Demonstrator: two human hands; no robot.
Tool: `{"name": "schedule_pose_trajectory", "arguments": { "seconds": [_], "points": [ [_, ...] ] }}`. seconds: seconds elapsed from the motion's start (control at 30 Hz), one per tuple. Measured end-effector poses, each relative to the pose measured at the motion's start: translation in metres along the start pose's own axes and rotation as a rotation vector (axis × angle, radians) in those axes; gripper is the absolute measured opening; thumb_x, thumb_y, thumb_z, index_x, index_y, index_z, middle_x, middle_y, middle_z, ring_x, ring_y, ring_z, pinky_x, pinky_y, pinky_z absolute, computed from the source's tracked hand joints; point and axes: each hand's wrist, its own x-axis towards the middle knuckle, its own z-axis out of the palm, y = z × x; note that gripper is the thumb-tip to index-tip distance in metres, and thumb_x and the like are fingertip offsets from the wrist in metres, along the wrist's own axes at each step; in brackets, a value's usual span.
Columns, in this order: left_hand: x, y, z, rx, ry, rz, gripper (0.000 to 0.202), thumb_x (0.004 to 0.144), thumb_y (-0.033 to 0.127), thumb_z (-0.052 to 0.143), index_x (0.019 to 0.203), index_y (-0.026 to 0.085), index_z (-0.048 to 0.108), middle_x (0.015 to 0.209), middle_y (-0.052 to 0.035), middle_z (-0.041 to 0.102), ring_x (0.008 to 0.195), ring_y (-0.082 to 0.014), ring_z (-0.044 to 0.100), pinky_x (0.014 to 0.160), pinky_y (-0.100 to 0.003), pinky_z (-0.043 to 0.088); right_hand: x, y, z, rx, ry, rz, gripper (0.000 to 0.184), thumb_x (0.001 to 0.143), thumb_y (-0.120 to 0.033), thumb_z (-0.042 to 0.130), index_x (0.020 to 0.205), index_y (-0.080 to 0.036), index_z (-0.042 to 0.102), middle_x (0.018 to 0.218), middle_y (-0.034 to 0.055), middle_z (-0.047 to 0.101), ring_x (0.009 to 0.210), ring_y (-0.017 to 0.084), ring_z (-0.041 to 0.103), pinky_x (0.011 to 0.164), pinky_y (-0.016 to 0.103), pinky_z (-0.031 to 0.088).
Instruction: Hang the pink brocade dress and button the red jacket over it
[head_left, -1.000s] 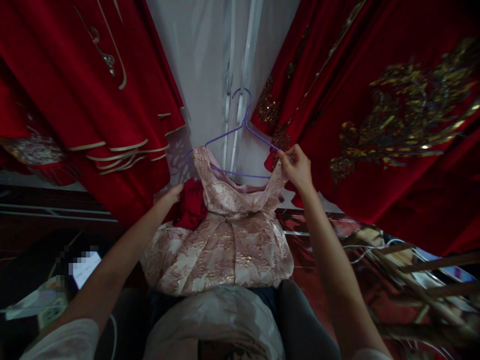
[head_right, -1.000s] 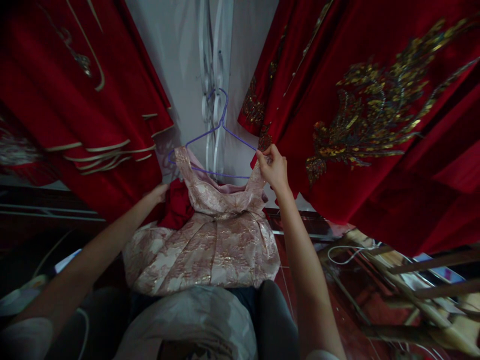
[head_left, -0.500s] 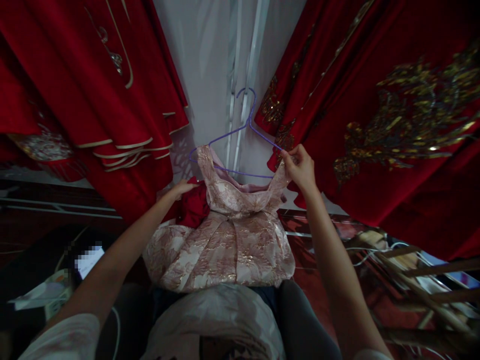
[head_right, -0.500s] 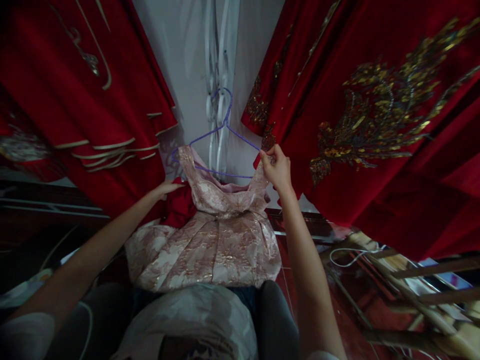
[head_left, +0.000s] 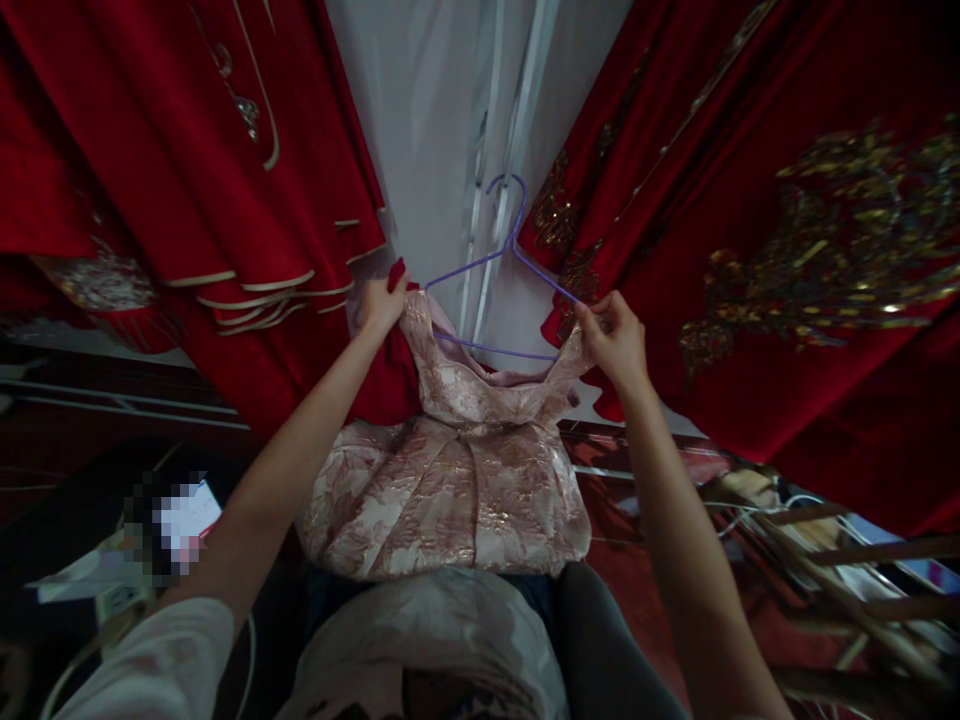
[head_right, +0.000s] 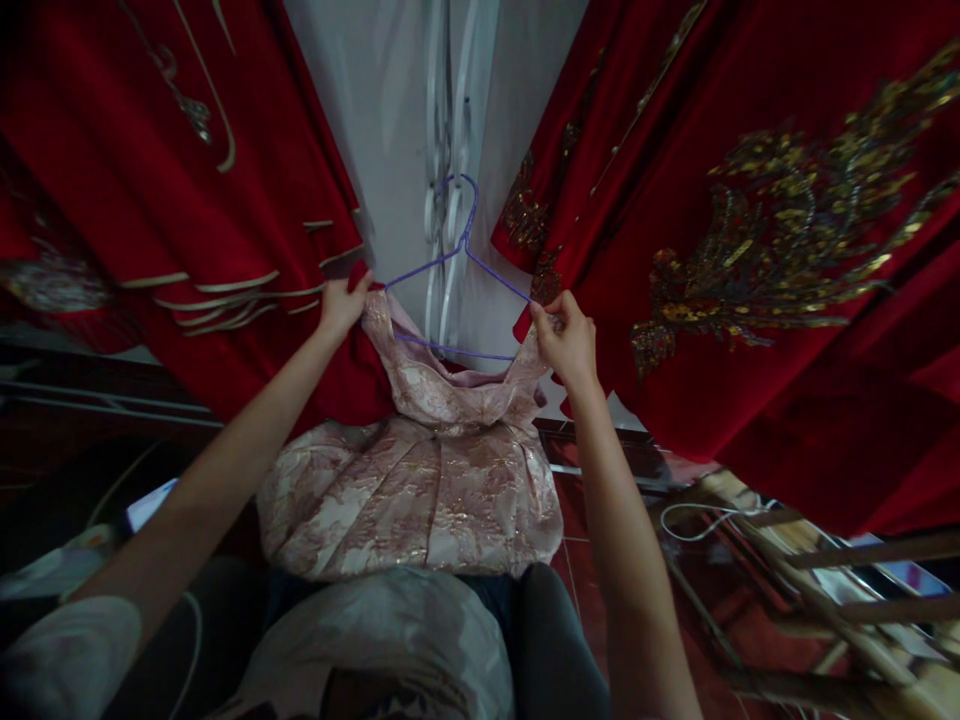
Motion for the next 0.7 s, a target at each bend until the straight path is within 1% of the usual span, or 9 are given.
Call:
{"name": "schedule_pose_trajectory", "arguments": {
  "seconds": [0.1,0.17,0.23,0.4,0.47,0.5,0.53,0.6,0.7],
  "points": [
    [-0.001,0.024,-0.002,0.17,0.036,0.114,0.04,0.076,0.055,0.059,0.065,0.018,0.049,0.077,-0.011,0.061,0.102,-0.029,0.058,0.084,-0.03,0.044,0.001,-0.002,-0.005,-0.006,-0.008,-0.012,0.039,0.082,-0.059,0.053,0.072,-0.021,0.048,0.06,-0.0015,0.051,0.053,0.013,0.044,0.054,0.025,0.033],
    [-0.002,0.025,-0.008,0.209,0.043,0.13,0.041,0.077,0.055,0.058,0.063,0.019,0.045,0.074,-0.0098,0.059,0.1,-0.0286,0.058,0.084,-0.03,0.043,0.002,-0.003,-0.007,-0.008,-0.009,-0.022,0.039,0.082,-0.059,0.053,0.071,-0.022,0.048,0.062,-0.0006,0.053,0.055,0.013,0.047,0.055,0.025,0.034],
    [-0.001,0.016,-0.02,0.244,0.065,0.085,0.041,0.078,0.054,0.057,0.06,0.02,0.043,0.069,-0.0085,0.056,0.097,-0.0279,0.059,0.084,-0.031,0.043,0.003,-0.003,-0.008,-0.011,-0.007,-0.021,0.039,0.081,-0.059,0.053,0.071,-0.022,0.048,0.062,-0.0004,0.054,0.056,0.014,0.048,0.056,0.026,0.035],
    [-0.003,-0.027,-0.054,0.359,0.088,-0.06,0.037,0.079,0.051,0.055,0.061,0.019,0.049,0.065,-0.0084,0.055,0.091,-0.0297,0.06,0.08,-0.032,0.044,0.003,-0.001,-0.005,-0.019,-0.017,-0.007,0.037,0.082,-0.058,0.053,0.071,-0.023,0.048,0.061,-0.0006,0.052,0.054,0.014,0.046,0.055,0.027,0.034],
    [-0.004,-0.033,-0.061,0.355,0.109,-0.073,0.034,0.079,0.048,0.056,0.063,0.019,0.051,0.064,-0.0081,0.056,0.091,-0.0297,0.06,0.079,-0.032,0.045,0.003,-0.002,-0.005,-0.024,-0.018,-0.016,0.036,0.082,-0.058,0.052,0.071,-0.023,0.048,0.061,-0.0001,0.051,0.054,0.015,0.046,0.055,0.028,0.034],
    [-0.004,-0.03,-0.061,0.34,0.123,-0.067,0.033,0.079,0.048,0.056,0.063,0.019,0.052,0.064,-0.0079,0.056,0.091,-0.0297,0.06,0.079,-0.032,0.045,0.003,-0.003,-0.006,-0.027,-0.019,-0.023,0.036,0.082,-0.057,0.052,0.071,-0.023,0.048,0.061,0.0001,0.051,0.054,0.015,0.047,0.055,0.028,0.034],
    [-0.004,-0.024,-0.059,0.316,0.136,-0.052,0.033,0.079,0.047,0.057,0.062,0.018,0.052,0.063,-0.0077,0.056,0.091,-0.0296,0.06,0.078,-0.031,0.045,0.002,-0.004,-0.006,-0.031,-0.02,-0.028,0.035,0.083,-0.057,0.052,0.072,-0.023,0.048,0.062,0.0003,0.052,0.054,0.015,0.047,0.056,0.028,0.034],
    [-0.007,-0.001,-0.048,0.243,0.147,0.004,0.033,0.079,0.044,0.059,0.061,0.018,0.051,0.062,-0.0071,0.054,0.091,-0.0289,0.06,0.077,-0.03,0.046,0.002,-0.008,-0.007,-0.041,-0.028,-0.032,0.035,0.083,-0.056,0.053,0.072,-0.023,0.048,0.062,0.0004,0.053,0.055,0.015,0.047,0.056,0.028,0.034],
    [-0.02,0.052,-0.025,0.105,0.115,0.15,0.035,0.081,0.043,0.059,0.059,0.017,0.05,0.058,-0.004,0.05,0.084,-0.0239,0.06,0.071,-0.027,0.045,0.0,-0.013,-0.01,-0.033,-0.065,-0.025,0.036,0.081,-0.056,0.055,0.071,-0.022,0.048,0.064,0.0002,0.056,0.056,0.014,0.049,0.055,0.026,0.034]
  ]
}}
